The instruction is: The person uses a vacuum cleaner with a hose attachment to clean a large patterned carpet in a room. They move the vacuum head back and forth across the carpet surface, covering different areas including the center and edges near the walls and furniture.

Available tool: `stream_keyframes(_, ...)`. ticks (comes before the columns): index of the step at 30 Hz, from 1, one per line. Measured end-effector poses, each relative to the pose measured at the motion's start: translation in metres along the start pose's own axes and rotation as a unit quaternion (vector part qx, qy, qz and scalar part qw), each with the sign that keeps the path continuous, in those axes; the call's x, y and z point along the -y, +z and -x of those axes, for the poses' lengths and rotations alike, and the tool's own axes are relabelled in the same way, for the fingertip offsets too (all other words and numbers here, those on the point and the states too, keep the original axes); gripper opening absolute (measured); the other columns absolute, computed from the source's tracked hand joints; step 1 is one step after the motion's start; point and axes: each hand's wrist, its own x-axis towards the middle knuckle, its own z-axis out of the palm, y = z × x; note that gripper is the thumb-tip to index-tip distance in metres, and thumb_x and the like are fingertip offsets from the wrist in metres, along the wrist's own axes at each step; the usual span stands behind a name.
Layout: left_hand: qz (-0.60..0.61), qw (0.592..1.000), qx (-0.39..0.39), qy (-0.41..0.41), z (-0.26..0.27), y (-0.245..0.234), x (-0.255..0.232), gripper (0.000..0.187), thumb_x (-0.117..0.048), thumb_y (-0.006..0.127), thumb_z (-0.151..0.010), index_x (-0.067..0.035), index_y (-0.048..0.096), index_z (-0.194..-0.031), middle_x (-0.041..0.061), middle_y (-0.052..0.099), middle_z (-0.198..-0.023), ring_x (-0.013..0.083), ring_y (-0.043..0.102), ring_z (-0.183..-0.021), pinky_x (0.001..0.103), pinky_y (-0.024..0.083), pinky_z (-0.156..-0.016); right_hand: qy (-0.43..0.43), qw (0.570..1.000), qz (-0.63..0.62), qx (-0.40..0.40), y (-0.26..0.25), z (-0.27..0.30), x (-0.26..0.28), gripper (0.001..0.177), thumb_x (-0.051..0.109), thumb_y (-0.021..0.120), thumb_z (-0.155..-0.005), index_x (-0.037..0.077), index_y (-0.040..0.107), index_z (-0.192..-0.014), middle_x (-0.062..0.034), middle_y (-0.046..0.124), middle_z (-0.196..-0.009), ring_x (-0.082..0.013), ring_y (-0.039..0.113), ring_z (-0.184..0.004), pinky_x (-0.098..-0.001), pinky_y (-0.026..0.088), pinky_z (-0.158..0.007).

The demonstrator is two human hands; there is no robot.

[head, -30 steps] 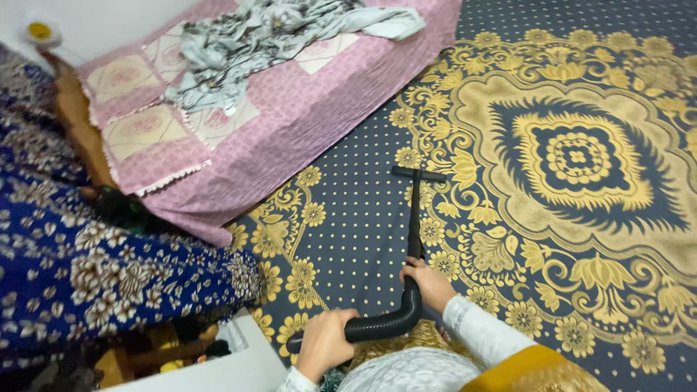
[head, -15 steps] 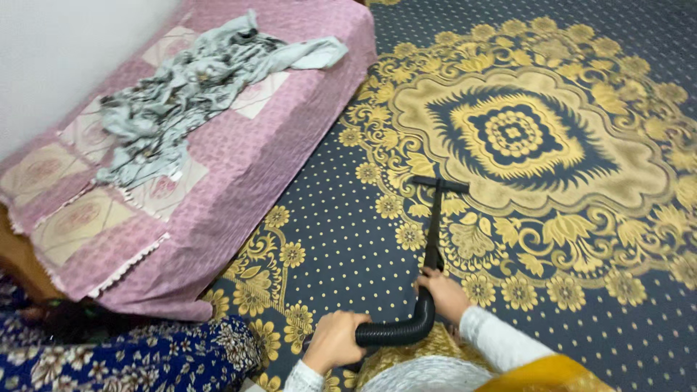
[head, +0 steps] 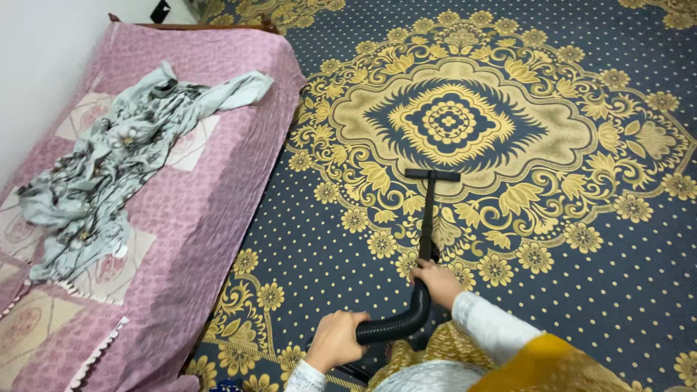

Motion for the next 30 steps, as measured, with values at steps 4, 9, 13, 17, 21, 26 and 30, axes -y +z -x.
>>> stream_keyframes(4, 0.012, 1.000, 0.005, 0.017, -0.006, -0.005, 0.000, 0.038, -0.023, 0.079, -0.059, -0.017, 0.078, -0.097, 0.015, 0.073, -0.081, 0.0375, 0.071, -0.082, 0.047, 0.056, -0.076, 0.023, 0.999, -0.006, 0.043, 0.002, 0.005, -0.009, 0.024, 0.008, 0.072, -0.082, 0.019, 0.066, -0.103, -0.0161, 0.051, -0.150, -0.0397, 0.064, -0.121, -0.0467, 0.052, -0.102)
stream_keyframes(9, 0.008, 0.999, 0.035, -0.005, -0.033, 0.012, -0.013, 0.041, -0.021, 0.076, -0.058, -0.020, 0.078, -0.098, 0.015, 0.074, -0.081, 0.0372, 0.072, -0.085, 0.046, 0.056, -0.080, 0.033, 0.998, -0.016, 0.053, 0.006, 0.020, -0.045, 0.020, 0.011, 0.070, -0.085, 0.017, 0.066, -0.103, -0.0186, 0.046, -0.150, -0.0436, 0.056, -0.129, -0.0470, 0.051, -0.102)
stream_keyframes(13, -0.028, 0.999, -0.024, -0.007, -0.075, 0.024, -0.039, 0.036, -0.021, 0.073, -0.063, -0.019, 0.079, -0.098, 0.015, 0.074, -0.083, 0.0385, 0.071, -0.085, 0.048, 0.056, -0.078, 0.018, 0.999, -0.023, -0.015, 0.000, -0.020, -0.093, 0.029, 0.008, 0.069, -0.084, 0.015, 0.065, -0.111, -0.0191, 0.045, -0.151, -0.0457, 0.051, -0.132, -0.0486, 0.045, -0.107)
stream_keyframes(17, -0.019, 0.999, -0.008, -0.028, -0.092, 0.010, -0.073, 0.044, -0.021, 0.076, -0.059, -0.018, 0.076, -0.103, 0.019, 0.072, -0.081, 0.0400, 0.070, -0.084, 0.047, 0.056, -0.079, 0.076, 0.994, -0.006, 0.077, -0.040, -0.029, -0.114, 0.025, 0.012, 0.066, -0.089, 0.021, 0.065, -0.113, -0.0119, 0.046, -0.156, -0.0355, 0.056, -0.135, -0.0421, 0.049, -0.107)
stream_keyframes(21, 0.018, 0.999, 0.011, -0.027, -0.083, -0.003, -0.085, 0.044, -0.016, 0.074, -0.056, -0.020, 0.079, -0.100, 0.017, 0.074, -0.079, 0.0382, 0.072, -0.084, 0.045, 0.057, -0.081, 0.057, 0.998, -0.006, 0.016, -0.044, 0.004, -0.108, 0.029, 0.012, 0.067, -0.087, 0.024, 0.068, -0.113, -0.0136, 0.047, -0.151, -0.0410, 0.051, -0.133, -0.0485, 0.044, -0.107)
stream_keyframes(26, 0.026, 0.999, -0.012, -0.036, -0.108, 0.003, -0.092, 0.043, -0.016, 0.075, -0.055, -0.017, 0.079, -0.097, 0.016, 0.073, -0.080, 0.0381, 0.072, -0.083, 0.046, 0.057, -0.078, 0.043, 0.999, -0.019, -0.012, -0.034, -0.006, -0.132, 0.019, 0.009, 0.065, -0.085, 0.022, 0.070, -0.099, -0.0179, 0.049, -0.149, -0.0453, 0.054, -0.129, -0.0458, 0.051, -0.097)
stream_keyframes(30, -0.026, 0.999, -0.022, -0.006, -0.127, -0.001, -0.106, 0.042, -0.016, 0.074, -0.059, -0.018, 0.078, -0.101, 0.017, 0.073, -0.081, 0.0401, 0.070, -0.082, 0.048, 0.056, -0.077, 0.053, 0.997, -0.031, -0.045, -0.049, -0.023, -0.146, 0.018, 0.011, 0.064, -0.087, 0.020, 0.067, -0.103, -0.0162, 0.053, -0.147, -0.0443, 0.059, -0.124, -0.0464, 0.052, -0.099)
